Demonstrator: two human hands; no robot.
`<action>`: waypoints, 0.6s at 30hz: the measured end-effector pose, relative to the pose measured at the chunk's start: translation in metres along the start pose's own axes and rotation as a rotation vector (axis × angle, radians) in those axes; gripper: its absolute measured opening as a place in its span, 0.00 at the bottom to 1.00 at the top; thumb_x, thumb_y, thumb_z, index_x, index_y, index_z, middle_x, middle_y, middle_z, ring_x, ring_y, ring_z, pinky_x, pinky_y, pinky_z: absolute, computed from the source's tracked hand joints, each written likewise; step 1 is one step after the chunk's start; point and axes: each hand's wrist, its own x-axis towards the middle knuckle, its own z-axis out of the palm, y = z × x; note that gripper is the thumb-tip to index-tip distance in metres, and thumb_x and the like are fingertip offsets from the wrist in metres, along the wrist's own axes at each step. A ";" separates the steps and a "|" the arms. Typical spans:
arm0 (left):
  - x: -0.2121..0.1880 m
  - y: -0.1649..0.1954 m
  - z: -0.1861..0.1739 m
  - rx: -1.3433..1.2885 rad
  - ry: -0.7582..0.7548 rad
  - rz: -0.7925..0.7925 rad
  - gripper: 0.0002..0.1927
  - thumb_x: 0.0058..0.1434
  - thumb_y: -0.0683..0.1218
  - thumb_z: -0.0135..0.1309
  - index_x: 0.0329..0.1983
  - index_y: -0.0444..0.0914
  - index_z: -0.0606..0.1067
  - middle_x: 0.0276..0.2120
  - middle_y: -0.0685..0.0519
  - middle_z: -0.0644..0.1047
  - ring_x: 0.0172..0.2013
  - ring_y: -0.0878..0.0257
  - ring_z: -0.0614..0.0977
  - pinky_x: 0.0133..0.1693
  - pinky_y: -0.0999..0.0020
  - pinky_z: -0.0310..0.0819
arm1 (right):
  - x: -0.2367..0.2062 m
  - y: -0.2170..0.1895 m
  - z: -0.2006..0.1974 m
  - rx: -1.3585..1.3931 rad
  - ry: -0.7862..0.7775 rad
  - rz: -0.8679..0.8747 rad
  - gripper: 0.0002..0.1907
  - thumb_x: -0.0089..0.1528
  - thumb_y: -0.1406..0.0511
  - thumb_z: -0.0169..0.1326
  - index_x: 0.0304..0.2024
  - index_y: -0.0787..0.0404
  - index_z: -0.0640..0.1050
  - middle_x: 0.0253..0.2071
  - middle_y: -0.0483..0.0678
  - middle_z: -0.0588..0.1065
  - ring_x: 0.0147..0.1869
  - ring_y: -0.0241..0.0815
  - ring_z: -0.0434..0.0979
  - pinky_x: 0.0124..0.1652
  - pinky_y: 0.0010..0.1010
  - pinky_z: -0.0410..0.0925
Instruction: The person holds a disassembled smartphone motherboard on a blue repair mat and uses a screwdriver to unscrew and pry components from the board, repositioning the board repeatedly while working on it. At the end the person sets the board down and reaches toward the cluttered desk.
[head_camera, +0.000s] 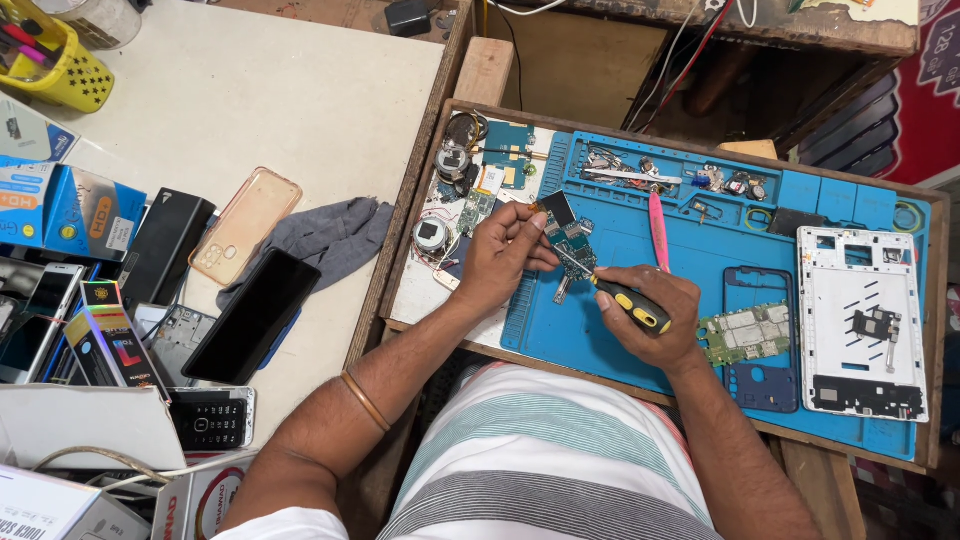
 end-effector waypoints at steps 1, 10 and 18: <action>0.000 0.000 0.000 0.002 0.001 -0.001 0.13 0.75 0.50 0.46 0.44 0.35 0.70 0.31 0.50 0.79 0.32 0.65 0.86 0.33 0.75 0.86 | 0.000 0.000 0.000 0.002 0.003 -0.010 0.13 0.59 0.70 0.62 0.46 0.65 0.81 0.35 0.51 0.82 0.34 0.38 0.83 0.35 0.25 0.73; 0.000 0.000 0.000 0.006 -0.004 -0.003 0.13 0.75 0.50 0.46 0.44 0.35 0.70 0.31 0.50 0.79 0.31 0.66 0.86 0.33 0.76 0.86 | 0.000 0.000 0.000 -0.009 0.005 -0.007 0.13 0.58 0.70 0.62 0.46 0.65 0.82 0.33 0.50 0.81 0.33 0.37 0.82 0.33 0.25 0.72; 0.000 -0.001 -0.001 0.025 0.006 -0.006 0.13 0.75 0.50 0.46 0.44 0.35 0.70 0.30 0.50 0.79 0.31 0.65 0.86 0.32 0.75 0.86 | 0.000 0.001 0.000 0.010 0.011 -0.012 0.13 0.59 0.69 0.61 0.46 0.65 0.81 0.34 0.51 0.82 0.34 0.38 0.83 0.34 0.25 0.73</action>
